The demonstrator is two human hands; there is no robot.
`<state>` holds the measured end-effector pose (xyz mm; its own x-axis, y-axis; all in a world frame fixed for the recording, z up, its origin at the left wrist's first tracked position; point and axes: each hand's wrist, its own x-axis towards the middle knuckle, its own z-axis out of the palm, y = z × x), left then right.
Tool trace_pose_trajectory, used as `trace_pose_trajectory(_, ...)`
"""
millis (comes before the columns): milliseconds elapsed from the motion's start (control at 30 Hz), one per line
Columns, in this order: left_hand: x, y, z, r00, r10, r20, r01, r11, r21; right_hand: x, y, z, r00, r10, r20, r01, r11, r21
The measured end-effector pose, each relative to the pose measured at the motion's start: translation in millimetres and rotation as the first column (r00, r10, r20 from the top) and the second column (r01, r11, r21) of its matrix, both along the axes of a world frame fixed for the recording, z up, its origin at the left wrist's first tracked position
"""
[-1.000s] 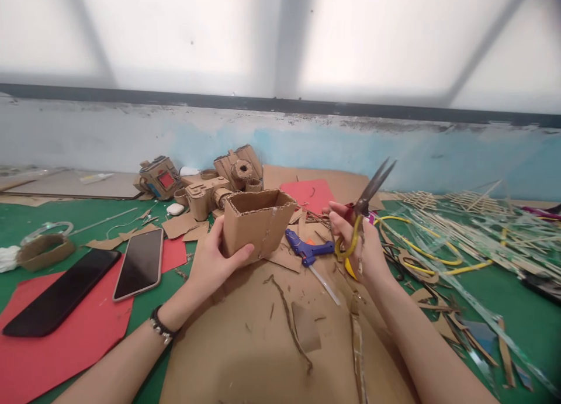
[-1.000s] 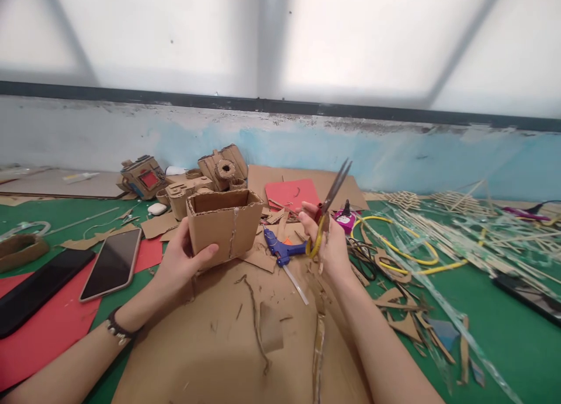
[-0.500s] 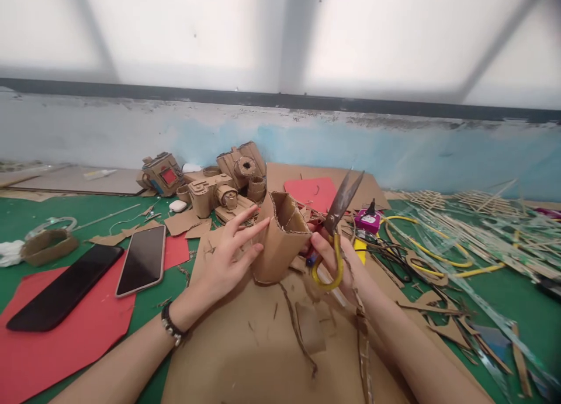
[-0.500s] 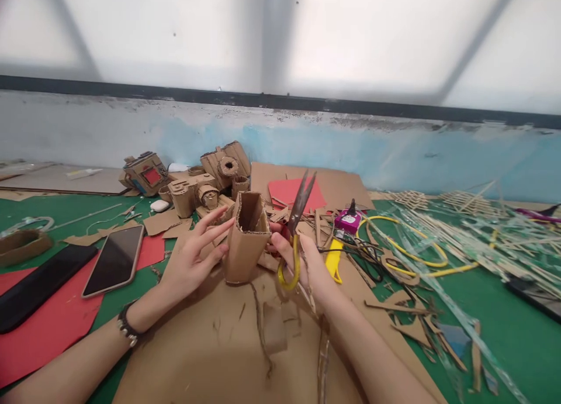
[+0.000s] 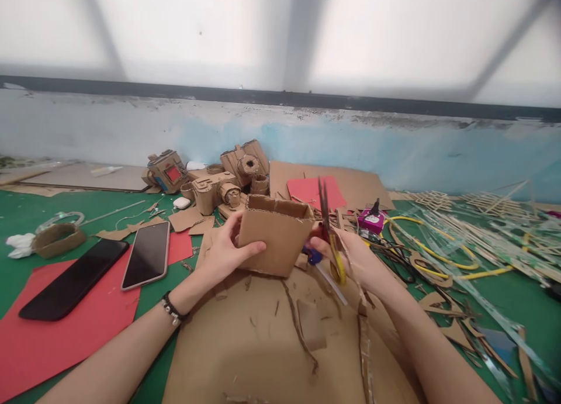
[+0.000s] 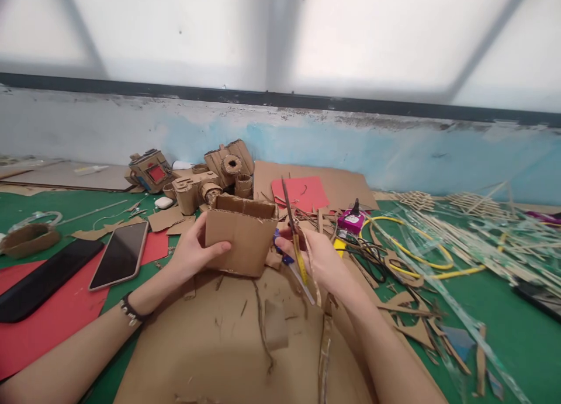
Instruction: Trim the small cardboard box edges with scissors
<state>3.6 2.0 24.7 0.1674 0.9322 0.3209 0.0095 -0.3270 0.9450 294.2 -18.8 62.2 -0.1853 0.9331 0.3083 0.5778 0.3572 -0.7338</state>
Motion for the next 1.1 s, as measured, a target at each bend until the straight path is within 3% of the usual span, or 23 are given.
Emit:
trace_pose_trajectory(133, -4, 5, -3.8, 0.965, 0.261, -0.027, -0.257, 0.96, 0.106, 17, 12, -3.3, 0.924, -0.196, 0.327, 0.195, 0.98, 0.036)
trace_pose_trajectory(300, -5, 11, -14.2, 0.896, 0.439, -0.067, -0.421, 0.888, 0.185, 25, 22, -20.9, 0.903, -0.261, 0.341, 0.256, 0.965, 0.06)
trace_pose_trajectory(467, -8, 17, -25.3, 0.869, 0.466, -0.165, -0.431, 0.878, 0.21, 31, 24, -25.1, 0.941, -0.128, 0.313, 0.115, 0.991, 0.061)
trace_pose_trajectory(533, -7, 19, -28.2, 0.867, 0.471, -0.163, -0.435, 0.875, 0.214, 31, 23, -21.1, 0.907, -0.211, 0.365, 0.19, 0.977, 0.093)
trace_pose_trajectory(633, -4, 20, -30.8, 0.873, 0.468, -0.136, -0.432, 0.873, 0.225, 29, 21, -15.1, 0.775, -0.396, 0.493, 0.359, 0.917, 0.174)
trace_pose_trajectory(733, -3, 20, -30.7, 0.893, 0.44, -0.097, -0.408, 0.88, 0.243, 28, 18, -10.7, 0.646, -0.488, 0.587, 0.43, 0.868, 0.248)
trace_pose_trajectory(800, -7, 19, -27.1, 0.902, 0.426, -0.067, -0.394, 0.877, 0.276, 29, 13, -7.2, 0.615, -0.555, 0.56, 0.433, 0.832, 0.348)
trace_pose_trajectory(867, -15, 15, -18.4, 0.886, 0.464, -0.011, -0.422, 0.815, 0.397, 29, 5, -2.7, 0.658, -0.602, 0.452, 0.375, 0.783, 0.497)
trace_pose_trajectory(900, -19, 12, -11.8, 0.868, 0.496, 0.031, -0.446, 0.75, 0.488, 27, 0, -0.5, 0.699, -0.601, 0.388, 0.332, 0.753, 0.569)
trace_pose_trajectory(967, -23, 0, 5.5, 0.837, 0.532, 0.124, -0.459, 0.561, 0.689, 16, -14, 2.6, 0.788, -0.545, 0.288, 0.254, 0.713, 0.653)
trace_pose_trajectory(1000, -22, -8, 15.7, 0.85, 0.513, 0.124, -0.421, 0.517, 0.745, 7, -22, 2.8, 0.827, -0.497, 0.263, 0.227, 0.723, 0.652)
trace_pose_trajectory(1033, -17, -17, 26.5, 0.882, 0.465, 0.076, -0.338, 0.513, 0.789, -5, -30, 1.9, 0.873, -0.418, 0.253, 0.188, 0.765, 0.617)
trace_pose_trajectory(1067, -10, -28, 37.3, 0.928, 0.373, -0.02, -0.205, 0.551, 0.809, -19, -38, -0.3, 0.921, -0.288, 0.261, 0.108, 0.834, 0.541)
trace_pose_trajectory(1100, 0, -39, 47.8, 0.96, 0.226, -0.163, -0.002, 0.591, 0.807, -33, -46, -3.6, 0.96, -0.113, 0.257, -0.009, 0.903, 0.431)
